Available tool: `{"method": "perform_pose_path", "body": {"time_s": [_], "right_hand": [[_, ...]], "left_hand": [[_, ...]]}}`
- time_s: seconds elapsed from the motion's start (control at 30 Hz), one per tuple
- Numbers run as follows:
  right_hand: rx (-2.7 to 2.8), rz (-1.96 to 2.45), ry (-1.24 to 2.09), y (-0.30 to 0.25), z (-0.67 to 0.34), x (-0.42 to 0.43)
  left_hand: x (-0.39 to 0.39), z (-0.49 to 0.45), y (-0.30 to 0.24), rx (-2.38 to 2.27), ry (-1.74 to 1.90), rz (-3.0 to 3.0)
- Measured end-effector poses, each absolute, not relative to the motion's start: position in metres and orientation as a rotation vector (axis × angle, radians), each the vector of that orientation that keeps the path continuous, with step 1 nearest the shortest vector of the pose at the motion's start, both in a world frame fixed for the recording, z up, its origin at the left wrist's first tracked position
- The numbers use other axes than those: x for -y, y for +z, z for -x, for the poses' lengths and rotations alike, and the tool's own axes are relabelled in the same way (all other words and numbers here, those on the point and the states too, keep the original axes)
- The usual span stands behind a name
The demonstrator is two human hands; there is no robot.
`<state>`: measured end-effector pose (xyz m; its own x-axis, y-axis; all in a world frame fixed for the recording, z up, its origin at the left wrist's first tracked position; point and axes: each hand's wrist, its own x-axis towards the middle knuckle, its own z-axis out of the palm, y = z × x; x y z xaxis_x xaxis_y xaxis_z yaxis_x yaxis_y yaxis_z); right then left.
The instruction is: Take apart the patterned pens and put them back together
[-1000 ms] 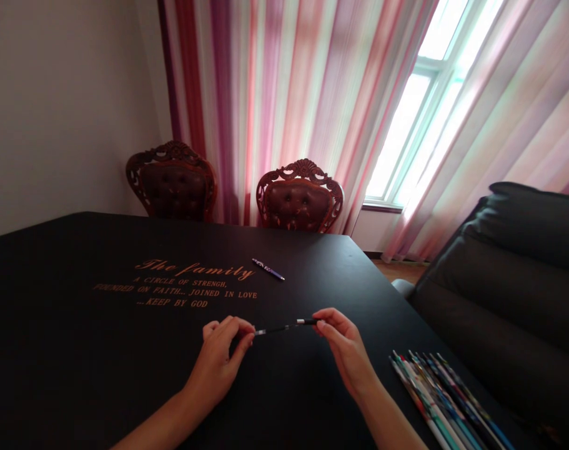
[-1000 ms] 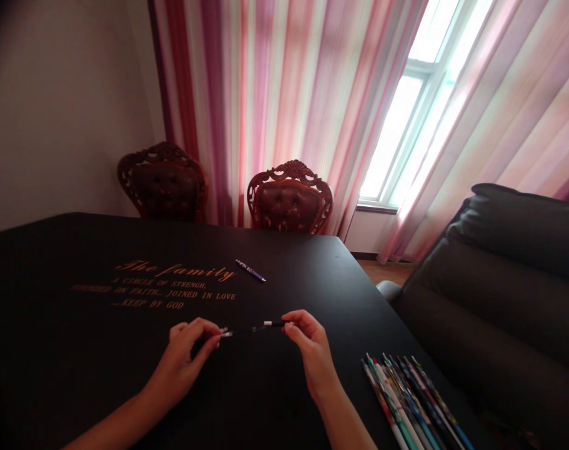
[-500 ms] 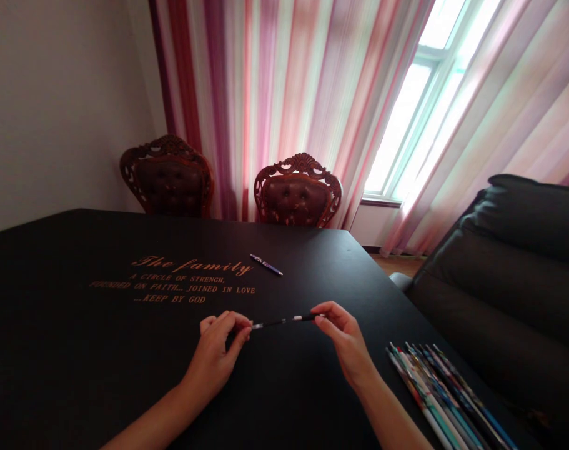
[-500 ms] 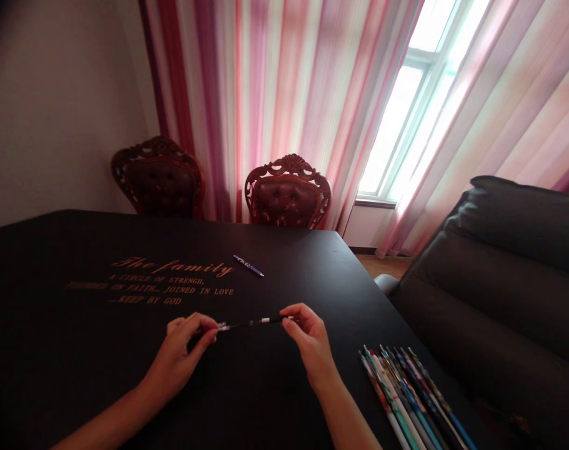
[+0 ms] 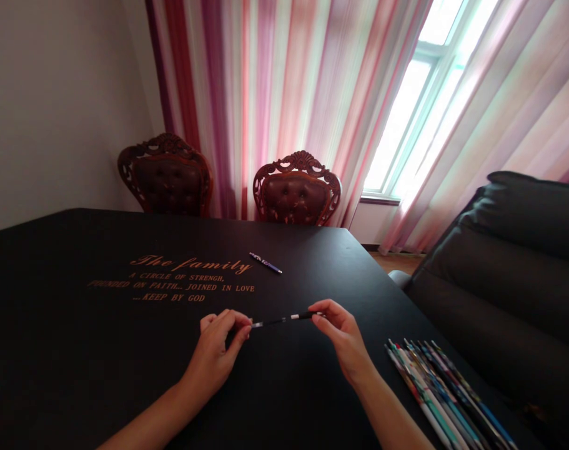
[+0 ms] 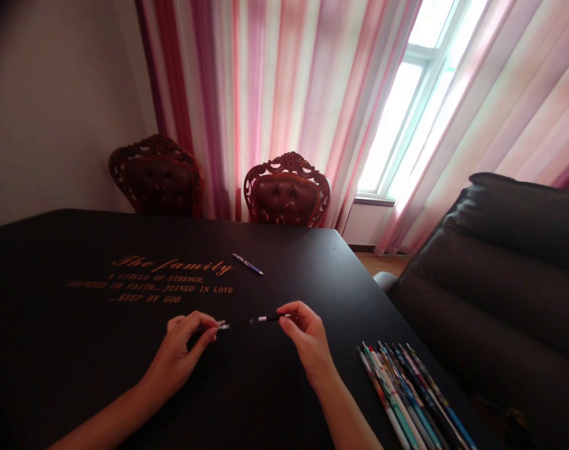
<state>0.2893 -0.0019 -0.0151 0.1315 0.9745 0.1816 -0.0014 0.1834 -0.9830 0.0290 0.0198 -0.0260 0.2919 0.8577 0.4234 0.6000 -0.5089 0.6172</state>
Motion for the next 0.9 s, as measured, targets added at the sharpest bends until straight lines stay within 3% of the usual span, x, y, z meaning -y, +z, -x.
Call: {"method": "perform_pose_path", "body": {"time_s": [0.57,0.9], "right_hand": [[1.524,1.212,0.858,-0.021,-0.274,0.006],[1.223,1.143,1.128,-0.026,-0.268,0.005]], "left_hand": [[-0.013,-0.032,-0.020,-1.197,0.980,-2.244],[-0.016,-0.030,-0.018,-1.249,0.992,-2.225]]}}
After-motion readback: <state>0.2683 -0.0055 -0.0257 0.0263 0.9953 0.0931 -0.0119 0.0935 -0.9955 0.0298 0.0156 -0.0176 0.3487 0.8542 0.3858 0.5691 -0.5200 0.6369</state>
